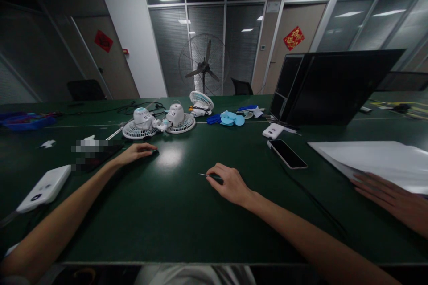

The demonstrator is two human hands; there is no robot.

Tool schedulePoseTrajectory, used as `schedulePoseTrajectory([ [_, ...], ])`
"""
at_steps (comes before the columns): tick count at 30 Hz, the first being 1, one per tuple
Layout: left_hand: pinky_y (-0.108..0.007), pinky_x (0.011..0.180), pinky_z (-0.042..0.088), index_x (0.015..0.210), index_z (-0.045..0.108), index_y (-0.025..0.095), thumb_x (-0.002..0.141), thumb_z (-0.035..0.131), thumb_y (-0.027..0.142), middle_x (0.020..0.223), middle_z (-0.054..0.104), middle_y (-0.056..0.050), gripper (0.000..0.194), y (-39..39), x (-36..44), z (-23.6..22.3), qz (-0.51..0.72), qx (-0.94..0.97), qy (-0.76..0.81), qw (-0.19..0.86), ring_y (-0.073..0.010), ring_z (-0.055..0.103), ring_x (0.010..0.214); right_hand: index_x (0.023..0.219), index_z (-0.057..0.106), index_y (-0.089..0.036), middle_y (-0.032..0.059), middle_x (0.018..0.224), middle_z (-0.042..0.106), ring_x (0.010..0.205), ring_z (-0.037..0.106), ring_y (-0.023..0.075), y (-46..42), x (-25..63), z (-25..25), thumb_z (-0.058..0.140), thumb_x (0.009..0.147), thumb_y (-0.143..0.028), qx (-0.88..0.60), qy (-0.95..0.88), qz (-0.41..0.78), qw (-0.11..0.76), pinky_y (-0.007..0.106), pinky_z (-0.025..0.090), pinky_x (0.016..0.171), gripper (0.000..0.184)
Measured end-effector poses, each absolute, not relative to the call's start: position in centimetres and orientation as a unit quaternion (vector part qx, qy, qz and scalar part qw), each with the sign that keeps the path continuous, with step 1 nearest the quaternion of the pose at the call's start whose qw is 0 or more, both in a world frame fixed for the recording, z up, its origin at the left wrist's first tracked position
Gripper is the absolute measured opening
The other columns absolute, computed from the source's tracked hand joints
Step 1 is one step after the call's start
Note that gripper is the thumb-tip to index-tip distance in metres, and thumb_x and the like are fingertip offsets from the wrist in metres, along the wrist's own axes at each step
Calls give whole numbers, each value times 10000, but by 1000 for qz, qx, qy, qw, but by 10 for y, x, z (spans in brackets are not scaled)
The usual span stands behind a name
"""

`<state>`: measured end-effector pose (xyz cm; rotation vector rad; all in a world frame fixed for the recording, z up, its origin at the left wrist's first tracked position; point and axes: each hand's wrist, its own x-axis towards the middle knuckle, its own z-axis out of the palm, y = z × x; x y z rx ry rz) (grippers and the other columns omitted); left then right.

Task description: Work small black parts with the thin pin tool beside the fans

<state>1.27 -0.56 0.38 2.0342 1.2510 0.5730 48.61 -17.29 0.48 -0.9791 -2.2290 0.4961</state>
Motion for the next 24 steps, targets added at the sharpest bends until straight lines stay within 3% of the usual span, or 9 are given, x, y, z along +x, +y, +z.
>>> schedulePoseTrajectory([
  [9,-376,904,518,1281,727,189,865,681,485,1211,718,-110,513,0,8,1,206,804,459,318,-282,672,1051,1186,675,-215,47,1101,678,932,677,184,-172,485,4,590,1072,-294,-371,-849,192,324,293,579,784,163],
  [24,-325,778,527,1185,736,159,871,686,586,1113,725,-115,533,-9,18,6,227,793,483,294,-243,676,895,1180,684,-219,43,1085,681,912,674,181,-174,485,6,597,1064,-290,-375,-850,189,319,290,565,775,161],
])
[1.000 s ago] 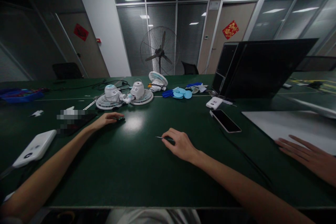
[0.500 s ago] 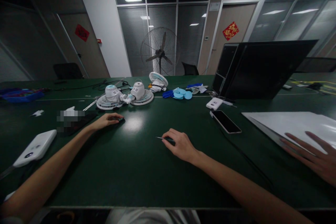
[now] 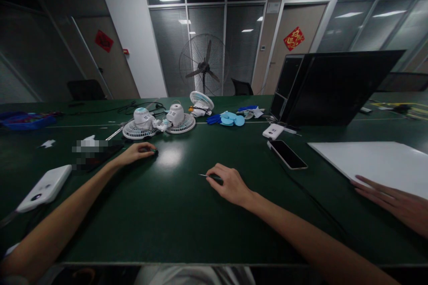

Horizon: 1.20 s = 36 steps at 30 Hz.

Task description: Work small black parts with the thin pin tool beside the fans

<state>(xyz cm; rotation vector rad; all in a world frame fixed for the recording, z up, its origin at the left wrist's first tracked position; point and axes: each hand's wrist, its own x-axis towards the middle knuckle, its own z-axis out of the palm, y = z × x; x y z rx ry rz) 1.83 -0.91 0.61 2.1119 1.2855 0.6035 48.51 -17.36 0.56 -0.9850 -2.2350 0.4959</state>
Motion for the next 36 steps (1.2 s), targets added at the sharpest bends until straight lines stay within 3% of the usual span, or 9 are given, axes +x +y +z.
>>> schedulePoseTrajectory([
  [4,-322,764,539,1180,748,162,863,681,600,1125,741,-113,545,-14,22,11,237,789,489,287,-240,684,877,1183,683,-216,45,1091,682,919,674,182,-174,485,6,593,1068,-298,-376,-850,191,317,289,567,779,167],
  [9,-349,873,547,1172,765,168,876,670,592,1205,741,-118,527,-15,24,12,246,795,471,292,-277,686,1024,1182,682,-214,47,1099,681,924,676,181,-173,485,6,584,1073,-302,-375,-850,194,315,289,574,779,171],
  [13,-383,915,533,1184,760,163,887,658,591,1197,742,-121,530,-14,24,11,233,798,467,301,-282,681,1029,1193,677,-215,53,1105,682,923,678,187,-173,484,5,576,1080,-322,-378,-850,194,313,301,583,783,186],
  [22,-343,782,516,1199,752,165,874,657,604,1115,752,-113,555,-13,24,10,206,791,492,299,-257,670,879,1174,687,-211,54,1083,688,907,676,189,-173,485,6,589,1068,-312,-378,-852,182,313,304,566,775,176],
  [36,-300,707,483,1191,716,147,873,655,545,1080,721,-103,512,-18,29,14,204,785,502,300,-220,640,814,1183,682,-214,54,1103,685,927,679,187,-172,485,6,577,1078,-321,-375,-852,188,312,302,580,783,183],
])
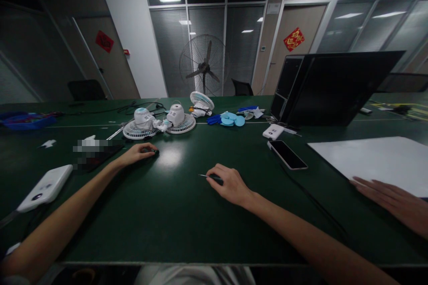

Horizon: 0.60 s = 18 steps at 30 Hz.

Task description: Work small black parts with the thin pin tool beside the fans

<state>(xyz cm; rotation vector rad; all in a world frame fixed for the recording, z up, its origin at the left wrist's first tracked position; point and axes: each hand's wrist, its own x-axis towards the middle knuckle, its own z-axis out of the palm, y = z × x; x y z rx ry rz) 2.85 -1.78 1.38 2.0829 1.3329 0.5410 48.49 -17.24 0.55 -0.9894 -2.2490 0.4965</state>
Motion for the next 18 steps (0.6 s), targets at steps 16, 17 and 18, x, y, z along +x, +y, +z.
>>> schedulePoseTrajectory([
  [16,-311,766,501,1196,690,190,966,633,426,1078,700,-91,334,-74,131,14,215,856,367,293,-210,638,883,1202,682,-234,42,1114,684,919,680,183,-172,486,4,589,1072,-334,-382,-860,175,288,296,572,781,188],
  [17,-307,770,499,1201,687,198,969,639,408,1087,700,-87,316,-86,146,13,210,862,344,307,-202,637,886,1202,684,-235,41,1112,685,913,680,182,-172,485,4,591,1071,-341,-381,-862,172,285,294,569,774,192],
  [18,-303,774,497,1208,683,207,973,642,388,1091,701,-80,299,-97,161,12,210,867,323,315,-196,636,893,1199,687,-235,41,1106,687,905,679,182,-172,485,4,592,1070,-348,-380,-865,170,282,292,565,767,196],
])
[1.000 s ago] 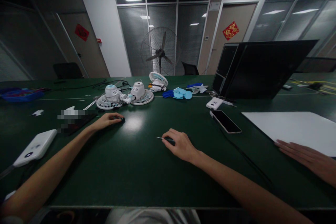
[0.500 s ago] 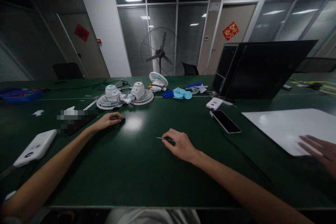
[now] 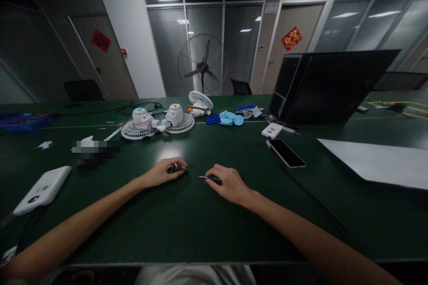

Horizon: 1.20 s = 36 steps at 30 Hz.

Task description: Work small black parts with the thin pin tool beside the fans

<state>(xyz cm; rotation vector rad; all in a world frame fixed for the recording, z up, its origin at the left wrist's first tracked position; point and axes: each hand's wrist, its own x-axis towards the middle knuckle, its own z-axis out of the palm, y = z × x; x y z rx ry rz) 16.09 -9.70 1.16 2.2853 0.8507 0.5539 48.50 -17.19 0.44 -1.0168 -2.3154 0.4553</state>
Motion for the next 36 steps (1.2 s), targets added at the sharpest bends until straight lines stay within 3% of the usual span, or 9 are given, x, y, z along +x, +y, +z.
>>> schedulePoseTrajectory([
  [8,-286,769,494,1242,667,237,976,657,288,1122,701,-55,271,-138,204,5,231,873,290,317,-176,634,911,1147,714,-223,49,1042,697,858,669,187,-172,483,5,615,1048,-344,-371,-874,156,272,295,531,728,185],
  [18,-284,778,493,1243,672,237,998,658,327,1121,703,-56,261,-135,201,1,233,871,277,333,-179,644,928,1128,715,-216,46,1019,686,798,650,171,-175,483,7,591,1059,-341,-359,-881,161,262,279,509,677,189],
  [28,-284,786,498,1260,649,207,990,676,338,1099,720,-61,302,-138,205,5,208,872,261,358,-181,668,911,1214,689,-224,58,1097,675,903,667,179,-174,477,3,570,1087,-356,-338,-893,162,248,287,534,803,219],
  [36,-361,937,504,1310,622,233,912,727,266,1165,648,-79,413,-143,202,12,217,894,253,301,-233,612,1064,1210,679,-216,63,1085,669,897,657,191,-172,481,0,570,1085,-364,-364,-877,151,276,298,525,762,222],
])
